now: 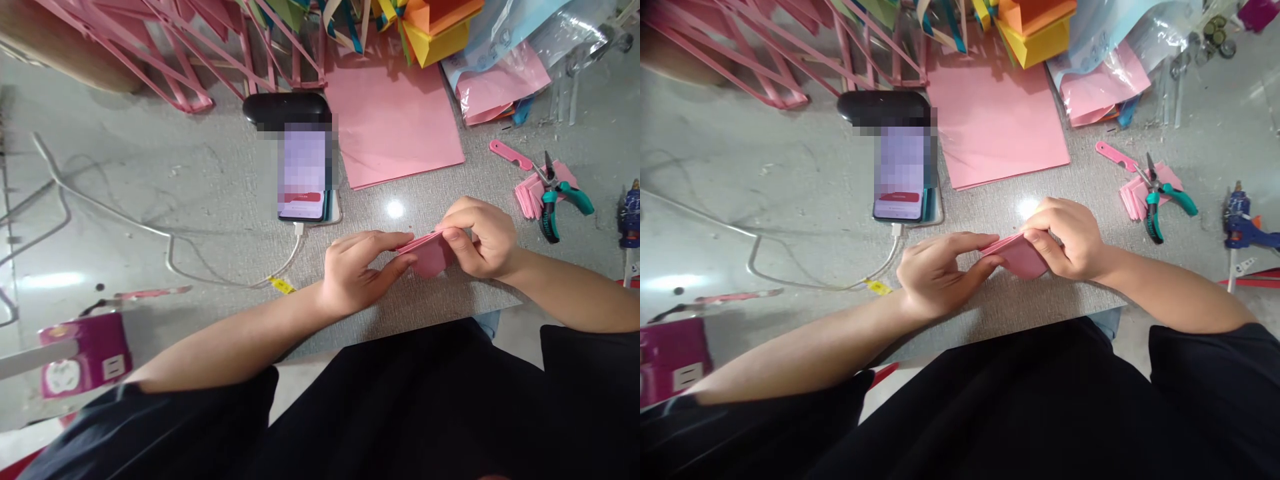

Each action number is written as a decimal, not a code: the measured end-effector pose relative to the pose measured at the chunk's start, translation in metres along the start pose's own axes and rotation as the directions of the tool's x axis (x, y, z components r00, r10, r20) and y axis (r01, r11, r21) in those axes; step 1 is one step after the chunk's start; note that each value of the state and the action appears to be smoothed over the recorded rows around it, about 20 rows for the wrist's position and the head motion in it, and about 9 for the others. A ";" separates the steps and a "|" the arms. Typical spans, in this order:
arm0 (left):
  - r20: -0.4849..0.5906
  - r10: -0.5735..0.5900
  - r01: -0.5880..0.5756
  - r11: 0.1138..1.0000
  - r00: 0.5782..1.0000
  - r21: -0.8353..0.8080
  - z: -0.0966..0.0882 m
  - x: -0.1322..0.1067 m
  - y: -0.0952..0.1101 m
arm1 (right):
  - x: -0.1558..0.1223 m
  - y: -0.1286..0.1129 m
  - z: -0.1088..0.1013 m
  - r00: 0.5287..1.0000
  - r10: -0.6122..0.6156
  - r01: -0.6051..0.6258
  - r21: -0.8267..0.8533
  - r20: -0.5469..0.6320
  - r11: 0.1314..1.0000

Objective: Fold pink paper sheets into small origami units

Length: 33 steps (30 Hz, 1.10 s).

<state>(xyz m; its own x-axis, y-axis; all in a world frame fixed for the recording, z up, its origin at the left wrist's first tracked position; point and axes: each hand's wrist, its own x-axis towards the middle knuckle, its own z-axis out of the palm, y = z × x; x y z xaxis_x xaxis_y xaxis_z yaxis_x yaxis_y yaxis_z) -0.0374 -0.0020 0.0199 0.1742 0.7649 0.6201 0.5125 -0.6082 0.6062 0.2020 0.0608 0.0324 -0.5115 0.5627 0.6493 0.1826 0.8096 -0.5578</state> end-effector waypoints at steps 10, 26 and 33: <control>0.009 -0.093 0.093 0.996 0.996 0.010 -0.003 -0.003 0.005 | 0.000 0.004 -0.001 0.993 -0.117 0.117 -0.044 -0.006 0.992; 0.031 0.029 -0.027 0.997 0.999 -0.073 -0.001 0.001 0.001 | -0.003 0.005 0.003 0.986 -0.163 0.158 -0.114 -0.037 0.981; -0.041 0.170 -0.170 0.985 0.985 -0.010 0.001 0.005 -0.003 | -0.002 0.002 0.012 0.969 -0.236 0.224 -0.154 -0.068 0.962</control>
<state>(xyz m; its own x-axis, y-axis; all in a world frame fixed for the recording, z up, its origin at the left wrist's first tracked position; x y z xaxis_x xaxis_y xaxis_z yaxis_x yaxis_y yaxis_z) -0.0375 0.0033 0.0208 0.2244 0.6414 0.7336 0.4667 -0.7316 0.4969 0.1936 0.0595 0.0239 -0.4820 0.3655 0.7963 0.1908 0.9308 -0.3118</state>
